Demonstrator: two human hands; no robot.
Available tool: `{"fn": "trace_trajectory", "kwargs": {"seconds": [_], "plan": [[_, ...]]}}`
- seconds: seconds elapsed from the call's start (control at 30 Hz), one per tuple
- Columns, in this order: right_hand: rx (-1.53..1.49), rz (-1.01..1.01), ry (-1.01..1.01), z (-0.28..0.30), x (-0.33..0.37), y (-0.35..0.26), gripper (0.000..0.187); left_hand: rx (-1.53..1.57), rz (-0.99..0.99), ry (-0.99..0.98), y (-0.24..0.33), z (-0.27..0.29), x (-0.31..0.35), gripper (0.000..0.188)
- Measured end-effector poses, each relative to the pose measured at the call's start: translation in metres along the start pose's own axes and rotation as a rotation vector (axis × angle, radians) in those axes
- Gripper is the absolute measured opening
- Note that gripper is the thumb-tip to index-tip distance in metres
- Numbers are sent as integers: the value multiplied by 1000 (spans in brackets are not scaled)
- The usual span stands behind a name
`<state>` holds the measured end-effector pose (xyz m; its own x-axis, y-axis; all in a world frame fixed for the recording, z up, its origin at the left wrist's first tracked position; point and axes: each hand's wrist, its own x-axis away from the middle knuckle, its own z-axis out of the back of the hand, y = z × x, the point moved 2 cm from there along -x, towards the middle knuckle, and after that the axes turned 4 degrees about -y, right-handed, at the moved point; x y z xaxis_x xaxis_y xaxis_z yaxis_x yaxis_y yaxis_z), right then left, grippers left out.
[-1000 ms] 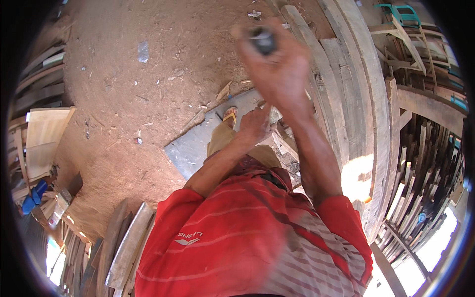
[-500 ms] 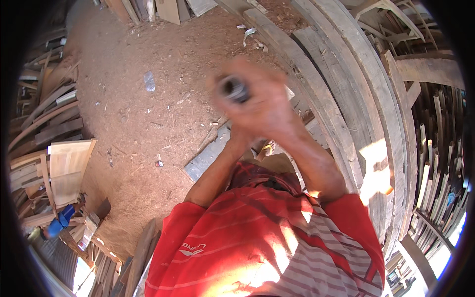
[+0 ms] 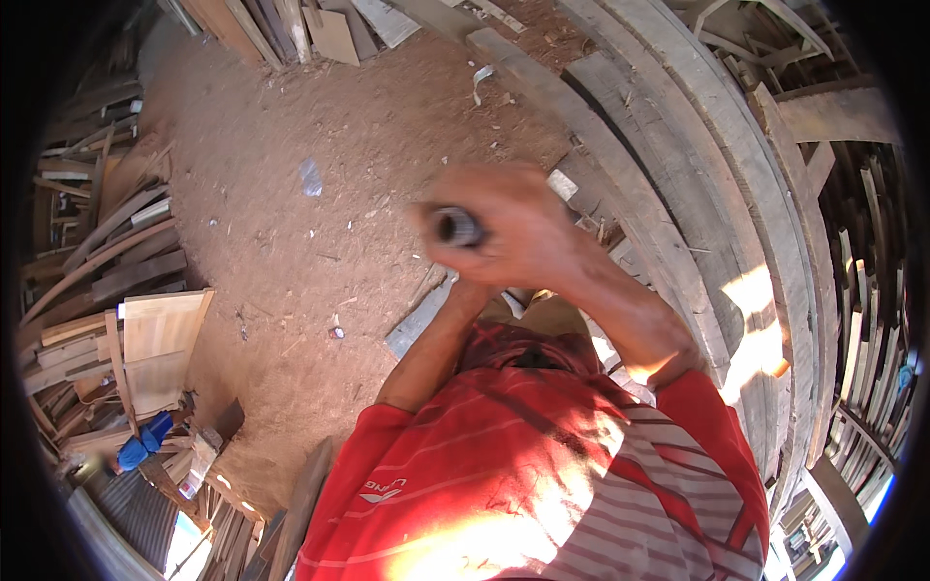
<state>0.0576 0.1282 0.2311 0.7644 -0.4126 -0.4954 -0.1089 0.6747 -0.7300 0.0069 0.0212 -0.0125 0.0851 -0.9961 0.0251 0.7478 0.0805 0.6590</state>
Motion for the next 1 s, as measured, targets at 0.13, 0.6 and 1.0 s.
{"fn": "trace_trajectory", "kwargs": {"seconds": [0.13,0.6,1.0], "plan": [[22,0,-101,-16,-7,1,19,-14,185,-137,11,16,-3,71],[-177,131,-178,18,106,-54,25,41,413,-594,14,42,-21,95],[-129,-31,120,37,153,-65,30,990,650,-746,-4,34,-92,89]]}}
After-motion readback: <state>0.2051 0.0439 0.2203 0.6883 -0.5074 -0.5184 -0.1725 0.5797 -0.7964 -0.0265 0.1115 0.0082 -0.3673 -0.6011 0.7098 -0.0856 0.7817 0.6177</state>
